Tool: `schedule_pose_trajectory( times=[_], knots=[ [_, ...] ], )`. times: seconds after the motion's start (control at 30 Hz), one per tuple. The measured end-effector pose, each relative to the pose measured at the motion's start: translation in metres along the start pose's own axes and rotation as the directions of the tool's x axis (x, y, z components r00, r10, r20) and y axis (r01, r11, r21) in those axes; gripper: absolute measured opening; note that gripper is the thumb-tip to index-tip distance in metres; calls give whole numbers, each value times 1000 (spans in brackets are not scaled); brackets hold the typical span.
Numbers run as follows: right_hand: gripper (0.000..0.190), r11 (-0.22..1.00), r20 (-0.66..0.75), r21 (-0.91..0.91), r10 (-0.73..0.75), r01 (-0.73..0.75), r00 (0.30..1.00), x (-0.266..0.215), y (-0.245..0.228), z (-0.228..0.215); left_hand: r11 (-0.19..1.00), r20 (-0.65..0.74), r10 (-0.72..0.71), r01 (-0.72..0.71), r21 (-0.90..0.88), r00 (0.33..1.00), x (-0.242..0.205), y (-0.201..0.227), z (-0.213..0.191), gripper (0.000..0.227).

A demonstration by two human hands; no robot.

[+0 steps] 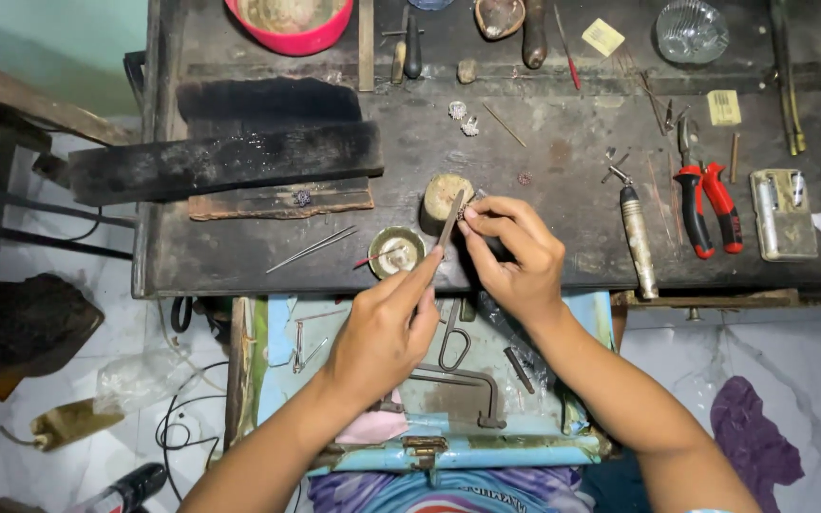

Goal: Soldering and assembling small jewelry components using a blowpipe torch and tweezers on a workbench.

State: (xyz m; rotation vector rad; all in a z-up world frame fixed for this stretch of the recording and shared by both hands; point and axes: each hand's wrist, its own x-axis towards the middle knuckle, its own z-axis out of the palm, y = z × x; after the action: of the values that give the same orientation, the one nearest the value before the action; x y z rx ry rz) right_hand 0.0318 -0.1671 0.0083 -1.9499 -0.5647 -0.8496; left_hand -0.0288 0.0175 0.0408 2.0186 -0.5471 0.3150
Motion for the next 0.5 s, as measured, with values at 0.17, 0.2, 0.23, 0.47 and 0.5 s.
schedule_pose_trajectory(
  times=[0.17, 0.2, 0.23, 0.47, 0.5],
  knots=[
    [5, 1000, 12, 12, -22, 22, 1000, -1, 3, 0, 1000, -1, 24, -24, -10, 1000, 16, -11, 7, 40],
    [5, 1000, 11, 9, -25, 25, 1000, -2, 4, 0, 1000, -12, 31, -31, -6, 999, 17, -12, 9, 40],
    [5, 1000, 10, 9, -27, 27, 1000, -2, 3, 0, 999, -13, 33, -33, -5, 999, 15, -8, 7, 40],
    [6, 1000, -5, 27, -9, 9, 1000, -1, 3, 1, 1000, -12, 18, -18, 1, 1000, 15, -11, 6, 39],
    [6, 999, -6, 32, -9, 9, 1000, -2, 3, 1, 999, -16, 47, -47, 11, 999, 22, -12, 8, 38]
  ],
)
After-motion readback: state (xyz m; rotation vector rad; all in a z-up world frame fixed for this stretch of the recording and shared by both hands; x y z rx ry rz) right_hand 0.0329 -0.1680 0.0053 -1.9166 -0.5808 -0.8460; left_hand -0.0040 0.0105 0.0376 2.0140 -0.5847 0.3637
